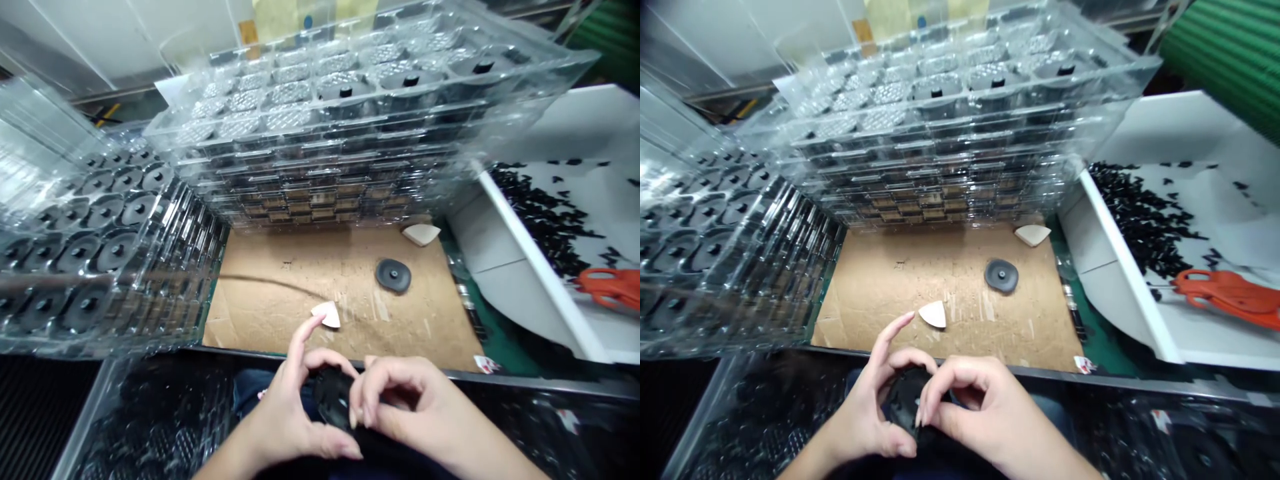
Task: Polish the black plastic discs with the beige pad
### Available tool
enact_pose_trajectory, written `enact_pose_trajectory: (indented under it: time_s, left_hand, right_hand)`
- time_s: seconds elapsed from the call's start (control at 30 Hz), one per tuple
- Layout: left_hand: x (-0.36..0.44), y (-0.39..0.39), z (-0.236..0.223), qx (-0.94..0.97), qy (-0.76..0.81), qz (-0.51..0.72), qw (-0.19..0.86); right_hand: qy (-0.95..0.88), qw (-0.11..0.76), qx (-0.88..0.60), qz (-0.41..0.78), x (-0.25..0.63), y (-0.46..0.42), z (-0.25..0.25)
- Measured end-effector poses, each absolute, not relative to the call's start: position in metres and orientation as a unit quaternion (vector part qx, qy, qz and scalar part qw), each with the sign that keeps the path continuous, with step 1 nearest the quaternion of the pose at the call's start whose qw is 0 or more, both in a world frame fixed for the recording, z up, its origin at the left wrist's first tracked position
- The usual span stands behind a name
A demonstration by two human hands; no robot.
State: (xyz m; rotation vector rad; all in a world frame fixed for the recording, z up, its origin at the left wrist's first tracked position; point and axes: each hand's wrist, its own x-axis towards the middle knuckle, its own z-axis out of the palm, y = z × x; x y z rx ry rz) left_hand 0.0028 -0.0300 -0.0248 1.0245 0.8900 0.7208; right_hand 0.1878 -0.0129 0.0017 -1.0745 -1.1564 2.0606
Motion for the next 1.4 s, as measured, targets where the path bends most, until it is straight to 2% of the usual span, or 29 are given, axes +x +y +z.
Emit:
enact_pose_trajectory:
  time_s: [0.13, 0.27, 0.33, 0.47, 0.73, 1.13, 1.4]
  left_hand:
    - [0.004, -0.027, -0.027, 0.488, 0.410, 0.321, 0.700]
    - [0.009, -0.022, -0.029, 0.490, 0.410, 0.301, 0.707]
    - [0.014, -0.019, -0.031, 0.455, 0.409, 0.285, 0.738]
    - [0.029, -0.015, -0.032, 0.382, 0.436, 0.268, 0.770]
    - [0.042, -0.019, -0.038, 0.366, 0.458, 0.300, 0.752]
    - [0.056, -0.011, -0.043, 0.464, 0.489, 0.288, 0.681]
    - [0.072, -0.012, -0.034, 0.523, 0.495, 0.227, 0.656]
  right_hand:
    - [-0.437, 0.333, -0.446, 0.706, 0.197, -0.028, -0.011]
    - [-0.552, 0.387, -0.476, 0.564, 0.211, -0.035, -0.012]
    - [-0.593, 0.384, -0.483, 0.517, 0.215, -0.034, -0.011]
    - [-0.529, 0.338, -0.497, 0.599, 0.211, -0.026, -0.019]
    - [-0.344, 0.371, -0.490, 0.710, 0.202, -0.024, -0.044]
    - [-0.319, 0.410, -0.460, 0.720, 0.224, -0.034, -0.056]
    - [-0.401, 0.416, -0.503, 0.643, 0.245, -0.032, -0.053]
